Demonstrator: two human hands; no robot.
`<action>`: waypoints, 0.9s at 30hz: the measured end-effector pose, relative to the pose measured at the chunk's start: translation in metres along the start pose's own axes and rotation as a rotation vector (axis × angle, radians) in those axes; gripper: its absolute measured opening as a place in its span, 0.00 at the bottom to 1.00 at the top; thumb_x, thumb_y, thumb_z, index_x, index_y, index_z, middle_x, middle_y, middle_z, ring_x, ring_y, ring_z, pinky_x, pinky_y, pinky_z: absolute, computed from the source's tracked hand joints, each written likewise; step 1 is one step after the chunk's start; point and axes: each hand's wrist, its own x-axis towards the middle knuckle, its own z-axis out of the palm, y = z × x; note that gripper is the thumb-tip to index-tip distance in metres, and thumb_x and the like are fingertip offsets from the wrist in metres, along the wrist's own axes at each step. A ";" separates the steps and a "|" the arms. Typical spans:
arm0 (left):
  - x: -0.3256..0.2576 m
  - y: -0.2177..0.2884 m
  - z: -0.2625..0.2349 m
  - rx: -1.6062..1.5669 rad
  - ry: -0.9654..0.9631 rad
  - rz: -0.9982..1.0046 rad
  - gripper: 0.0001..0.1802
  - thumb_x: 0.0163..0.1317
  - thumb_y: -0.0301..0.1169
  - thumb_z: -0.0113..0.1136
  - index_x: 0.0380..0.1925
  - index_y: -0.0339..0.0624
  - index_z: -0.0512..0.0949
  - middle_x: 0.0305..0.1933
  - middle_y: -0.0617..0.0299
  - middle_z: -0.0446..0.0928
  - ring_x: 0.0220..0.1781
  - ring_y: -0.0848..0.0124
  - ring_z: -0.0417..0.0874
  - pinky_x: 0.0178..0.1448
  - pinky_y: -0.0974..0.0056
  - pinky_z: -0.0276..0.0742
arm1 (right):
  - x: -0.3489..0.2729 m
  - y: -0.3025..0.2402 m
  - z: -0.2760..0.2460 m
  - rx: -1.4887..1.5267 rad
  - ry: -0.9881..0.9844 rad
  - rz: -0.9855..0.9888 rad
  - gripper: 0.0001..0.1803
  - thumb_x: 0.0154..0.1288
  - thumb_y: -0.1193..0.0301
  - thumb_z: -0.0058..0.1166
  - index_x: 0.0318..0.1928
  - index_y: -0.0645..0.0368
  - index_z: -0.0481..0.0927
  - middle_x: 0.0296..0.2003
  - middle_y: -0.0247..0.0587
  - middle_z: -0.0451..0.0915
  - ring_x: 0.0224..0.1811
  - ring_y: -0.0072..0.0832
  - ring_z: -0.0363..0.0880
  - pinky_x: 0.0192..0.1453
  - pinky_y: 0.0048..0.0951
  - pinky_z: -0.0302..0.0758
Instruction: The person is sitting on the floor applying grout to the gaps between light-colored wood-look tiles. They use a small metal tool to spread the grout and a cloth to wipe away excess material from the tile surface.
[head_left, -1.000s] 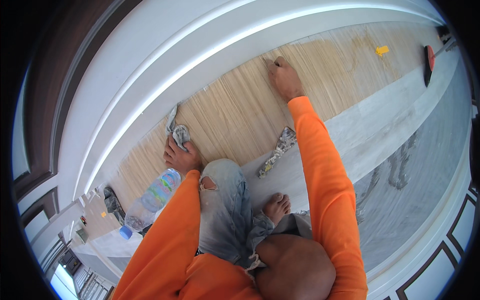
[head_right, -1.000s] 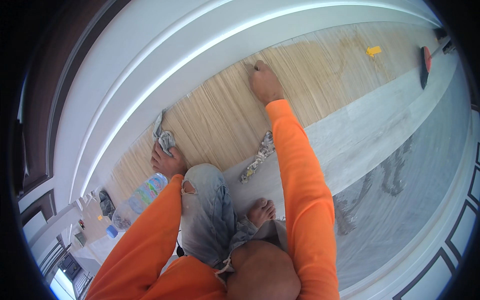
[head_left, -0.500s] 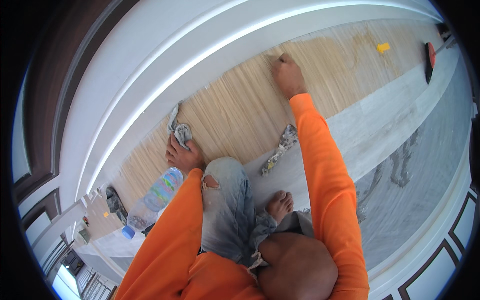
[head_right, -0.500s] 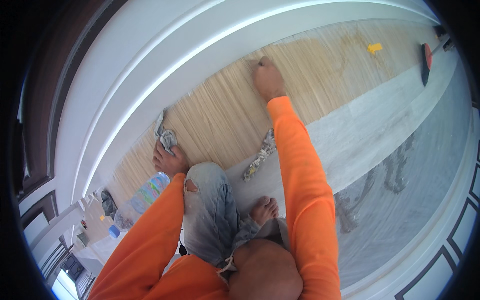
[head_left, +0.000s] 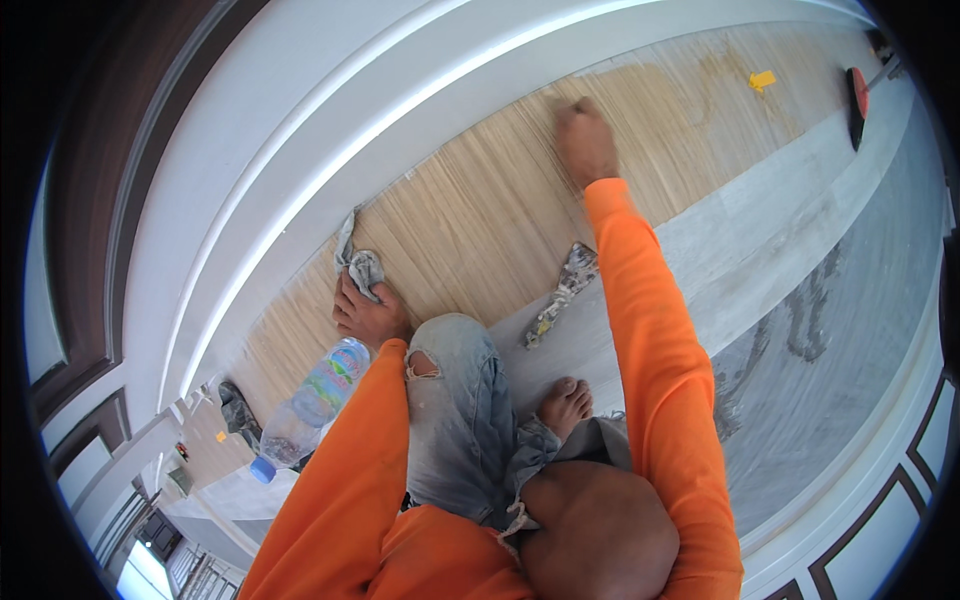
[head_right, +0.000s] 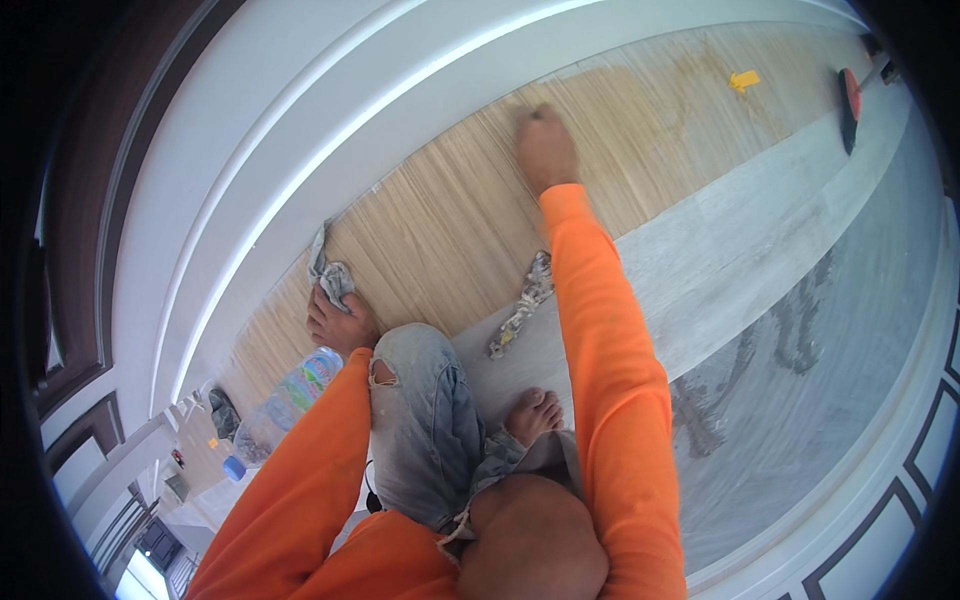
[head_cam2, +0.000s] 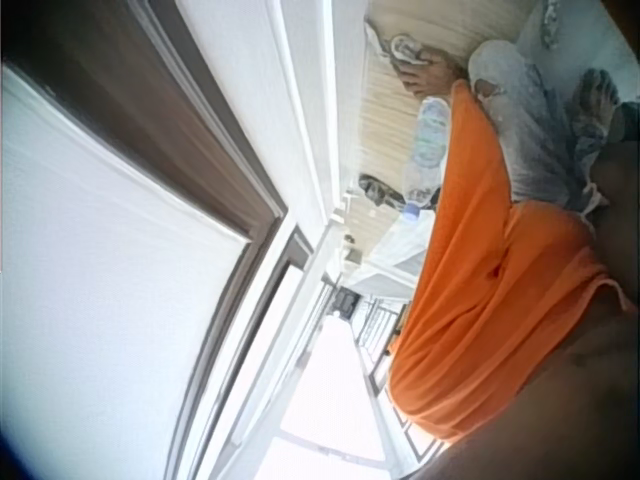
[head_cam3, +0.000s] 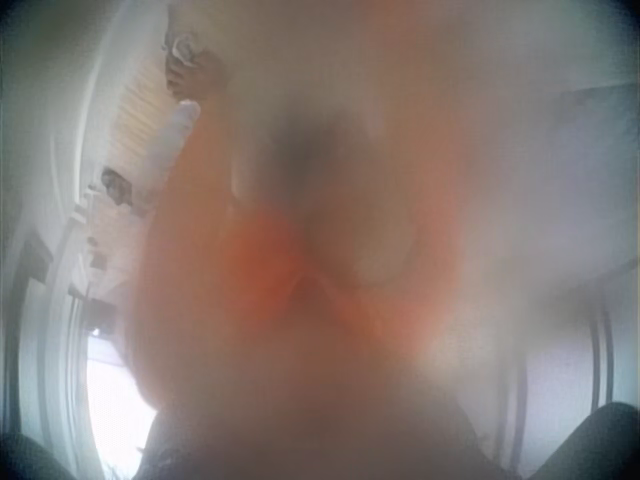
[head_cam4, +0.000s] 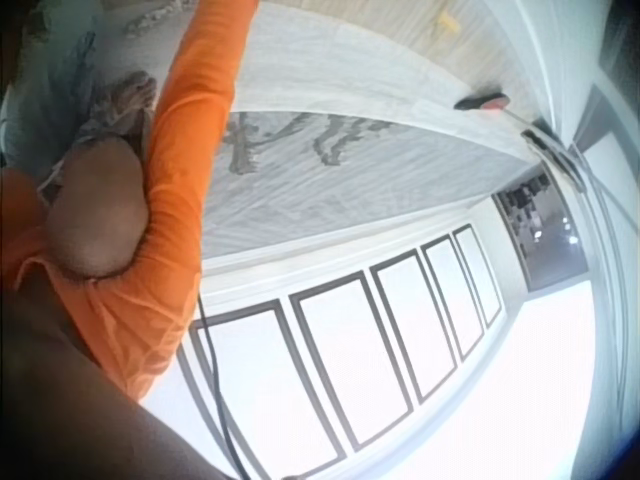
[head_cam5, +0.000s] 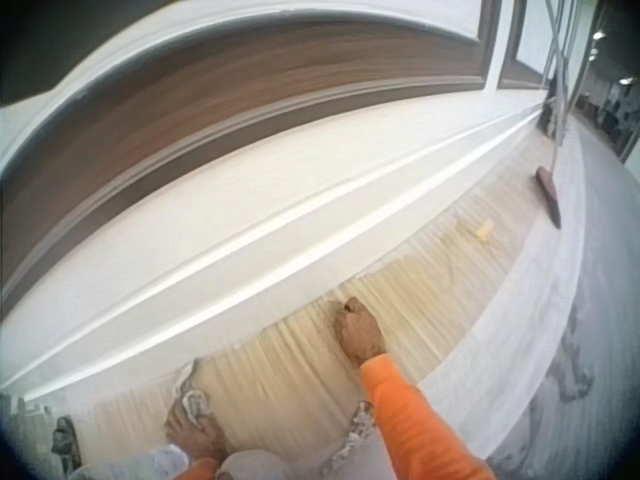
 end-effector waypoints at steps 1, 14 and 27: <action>0.000 -0.005 -0.001 0.003 -0.006 -0.010 0.31 0.64 0.42 0.54 0.69 0.53 0.77 0.69 0.65 0.79 0.65 0.53 0.76 0.67 0.47 0.66 | 0.001 0.002 -0.005 -0.003 0.024 0.088 0.10 0.73 0.76 0.52 0.49 0.65 0.82 0.46 0.57 0.81 0.49 0.53 0.86 0.55 0.49 0.86; 0.000 0.001 -0.002 0.005 -0.069 -0.031 0.32 0.64 0.43 0.54 0.70 0.53 0.76 0.71 0.65 0.77 0.67 0.53 0.74 0.67 0.47 0.66 | -0.018 0.031 0.000 -0.014 0.067 -0.087 0.12 0.72 0.75 0.52 0.52 0.63 0.83 0.42 0.59 0.82 0.44 0.56 0.86 0.49 0.52 0.86; -0.002 0.000 0.005 0.002 -0.044 -0.011 0.32 0.65 0.43 0.53 0.70 0.52 0.75 0.70 0.64 0.78 0.66 0.53 0.75 0.67 0.47 0.66 | -0.035 0.023 -0.012 -0.023 0.036 -0.123 0.15 0.70 0.75 0.52 0.54 0.61 0.85 0.42 0.57 0.82 0.44 0.53 0.86 0.50 0.51 0.86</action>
